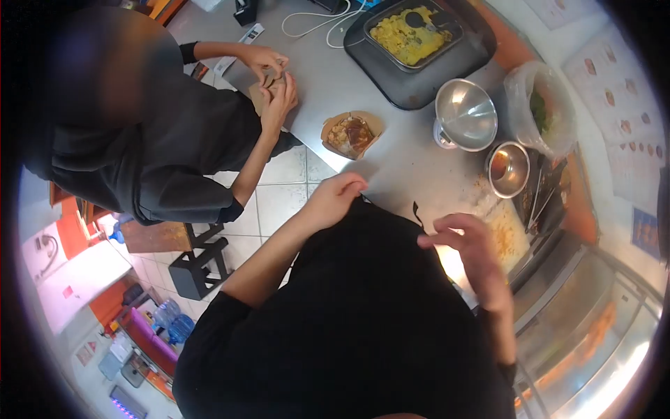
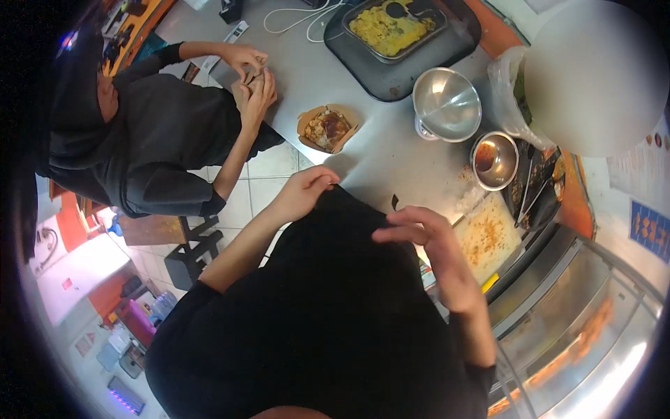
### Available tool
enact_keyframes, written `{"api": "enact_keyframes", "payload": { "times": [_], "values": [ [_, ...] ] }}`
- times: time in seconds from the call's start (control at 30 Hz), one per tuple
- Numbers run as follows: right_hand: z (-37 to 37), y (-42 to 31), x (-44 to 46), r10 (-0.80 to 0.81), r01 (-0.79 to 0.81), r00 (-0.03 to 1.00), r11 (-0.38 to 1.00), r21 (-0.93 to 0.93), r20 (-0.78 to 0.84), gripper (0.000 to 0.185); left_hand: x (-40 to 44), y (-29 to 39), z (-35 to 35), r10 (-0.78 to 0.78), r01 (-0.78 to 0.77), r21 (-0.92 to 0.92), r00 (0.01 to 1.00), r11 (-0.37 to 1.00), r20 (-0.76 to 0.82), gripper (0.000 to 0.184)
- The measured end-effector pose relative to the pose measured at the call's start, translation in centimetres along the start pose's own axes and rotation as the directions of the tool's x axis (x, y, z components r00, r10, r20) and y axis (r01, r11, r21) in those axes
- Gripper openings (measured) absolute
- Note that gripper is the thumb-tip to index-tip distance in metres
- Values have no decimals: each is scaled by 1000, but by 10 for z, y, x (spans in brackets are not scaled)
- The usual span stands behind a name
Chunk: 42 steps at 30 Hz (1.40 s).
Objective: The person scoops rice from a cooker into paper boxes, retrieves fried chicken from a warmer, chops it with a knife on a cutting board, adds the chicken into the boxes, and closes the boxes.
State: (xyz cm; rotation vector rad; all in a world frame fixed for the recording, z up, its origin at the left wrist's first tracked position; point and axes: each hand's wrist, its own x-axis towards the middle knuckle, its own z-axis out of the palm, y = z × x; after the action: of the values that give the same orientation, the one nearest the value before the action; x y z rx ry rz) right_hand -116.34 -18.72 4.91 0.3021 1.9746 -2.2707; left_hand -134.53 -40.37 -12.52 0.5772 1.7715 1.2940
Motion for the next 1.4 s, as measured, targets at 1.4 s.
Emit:
{"api": "enact_keyframes", "payload": {
  "times": [1.4],
  "values": [
    [-9, 193, 159, -96, 14, 988, 831, -557, -119, 52, 28, -35, -5, 330, -198, 385, 890, 901, -315, 71]
  ]
}}
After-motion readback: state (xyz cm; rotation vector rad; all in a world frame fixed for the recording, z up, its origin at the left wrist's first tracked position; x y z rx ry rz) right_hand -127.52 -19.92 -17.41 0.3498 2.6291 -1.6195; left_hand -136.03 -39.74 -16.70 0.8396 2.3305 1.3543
